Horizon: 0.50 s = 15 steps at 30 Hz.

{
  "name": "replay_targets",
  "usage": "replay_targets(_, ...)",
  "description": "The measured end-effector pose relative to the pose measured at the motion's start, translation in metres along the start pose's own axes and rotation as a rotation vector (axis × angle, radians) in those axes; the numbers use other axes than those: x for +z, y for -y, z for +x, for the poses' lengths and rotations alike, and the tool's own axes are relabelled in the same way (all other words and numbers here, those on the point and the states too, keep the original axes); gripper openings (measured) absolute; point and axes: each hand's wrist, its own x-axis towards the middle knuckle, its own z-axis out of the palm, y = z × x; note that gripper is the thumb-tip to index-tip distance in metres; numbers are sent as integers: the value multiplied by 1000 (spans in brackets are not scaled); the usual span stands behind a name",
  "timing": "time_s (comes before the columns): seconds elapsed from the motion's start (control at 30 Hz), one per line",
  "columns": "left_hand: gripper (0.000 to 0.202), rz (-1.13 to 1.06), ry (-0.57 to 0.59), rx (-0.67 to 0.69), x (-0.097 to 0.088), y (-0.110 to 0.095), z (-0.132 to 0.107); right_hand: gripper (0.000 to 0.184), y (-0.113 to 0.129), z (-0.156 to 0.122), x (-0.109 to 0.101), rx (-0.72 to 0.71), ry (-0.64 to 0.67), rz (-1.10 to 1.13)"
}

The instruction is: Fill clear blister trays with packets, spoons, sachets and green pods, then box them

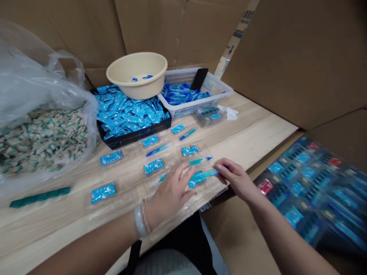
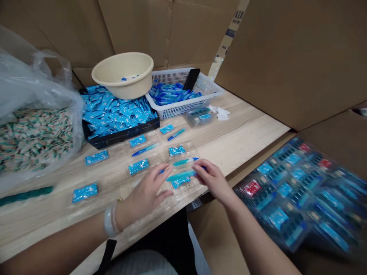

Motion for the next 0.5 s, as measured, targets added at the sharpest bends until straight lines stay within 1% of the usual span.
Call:
replay_targets(0.07, 70, 90, 118, 27, 21, -1, -24, 26, -25, -20, -28, 22, -63, -136)
replay_targets(0.1, 76, 131, 183, 43, 31, 0, -33, 27, -40, -28, -36, 11, -79, -207)
replay_targets(0.13, 79, 167, 229, 42, 40, 2, -39, 28, -54, -32, -40, -21, -99, -281)
replay_targets(0.2, 77, 217, 265, 8, 51, 7, -43, 28, -79, -32, -34, -139, -164, -446)
replay_targets(0.3, 74, 228, 273, -11, 52, 13, -36, 24, -100, -17, -10, -324, -312, -670)
replay_targets(0.37, 75, 209, 285, 12, 47, 16, -35, 23, -105, -7, 5, -407, -375, -772)
replay_targets(0.4, 76, 199, 287, 17, 44, 16, -36, 25, -106, -3, 9, -448, -385, -816)
replay_targets(0.5, 80, 153, 289, 13, 37, 16, -38, 33, -102, 6, 10, -572, -380, -921)
